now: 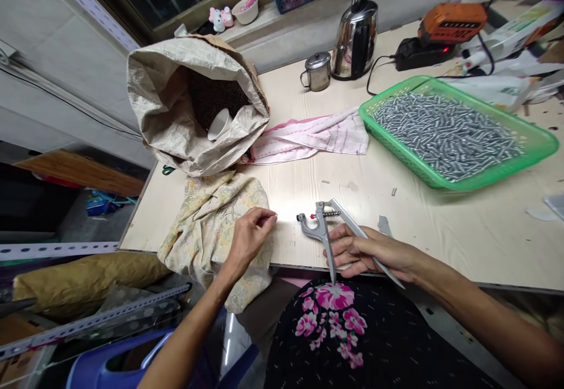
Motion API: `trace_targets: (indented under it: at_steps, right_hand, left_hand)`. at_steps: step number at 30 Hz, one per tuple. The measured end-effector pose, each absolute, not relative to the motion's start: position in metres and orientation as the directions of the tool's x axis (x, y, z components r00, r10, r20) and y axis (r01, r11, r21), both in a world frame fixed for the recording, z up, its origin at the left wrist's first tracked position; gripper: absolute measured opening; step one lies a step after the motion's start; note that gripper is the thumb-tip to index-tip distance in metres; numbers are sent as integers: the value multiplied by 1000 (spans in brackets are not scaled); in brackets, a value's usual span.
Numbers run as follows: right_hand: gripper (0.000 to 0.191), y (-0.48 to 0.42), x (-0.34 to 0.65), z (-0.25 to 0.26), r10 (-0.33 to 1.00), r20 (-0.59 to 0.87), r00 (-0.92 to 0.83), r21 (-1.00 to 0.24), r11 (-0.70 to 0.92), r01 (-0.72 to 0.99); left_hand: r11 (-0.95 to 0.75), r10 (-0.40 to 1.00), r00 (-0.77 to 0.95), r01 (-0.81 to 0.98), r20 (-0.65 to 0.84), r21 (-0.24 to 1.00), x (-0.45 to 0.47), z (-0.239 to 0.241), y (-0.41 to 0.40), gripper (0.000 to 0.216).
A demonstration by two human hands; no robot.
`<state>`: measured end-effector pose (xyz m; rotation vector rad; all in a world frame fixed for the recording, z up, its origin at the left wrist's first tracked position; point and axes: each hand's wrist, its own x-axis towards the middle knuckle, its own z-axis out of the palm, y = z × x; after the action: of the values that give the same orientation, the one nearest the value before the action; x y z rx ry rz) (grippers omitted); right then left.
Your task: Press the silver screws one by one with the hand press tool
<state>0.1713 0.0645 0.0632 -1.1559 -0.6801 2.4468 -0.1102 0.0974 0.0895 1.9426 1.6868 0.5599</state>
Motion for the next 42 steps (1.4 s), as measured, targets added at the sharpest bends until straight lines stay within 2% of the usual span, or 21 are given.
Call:
trace_targets:
  at_steps: [3,8,13,20,24,29,35,42]
  right_hand:
    - [38,65,168,64,491,-627,-605,-595,-803,-34]
    - [40,65,166,70,459,-614,-642,-590,-807,-13]
    - [35,67,167,72,463,-600,-652,-603,-798,-12]
    - [38,68,165,71,451,-617,-645,-607,-795,25]
    - [40,67,165,70,492,-572,-656,-633,-774,-29]
    - [38,68,168,65,544,-490,-681,-654,-746,-124]
    - [31,72,166,62,548,-453,-704,-598,-772,-215]
    - [31,77,161,61,547,-397,-737,-543,-787,-292]
  left_hand:
    - [-99,975,216,635,-52,766,-87,93,97,13]
    - [-40,948,287,536,-137,843,-75,82,105,13]
    - [23,930,282,596,-236,803,-75,75,109,15]
    - [-150,900,387,710,-202,688,-76,79,110,10]
    - [-243,859,465,739,-215,628,-80,78,111,12]
    - [-280,843,497,733,-206,620,-85,84,112,15]
    - [-340,829,533,720,-170,605,-85,89,111,15]
    - [-246,840,492,722,-229,647,-87,83,109,13]
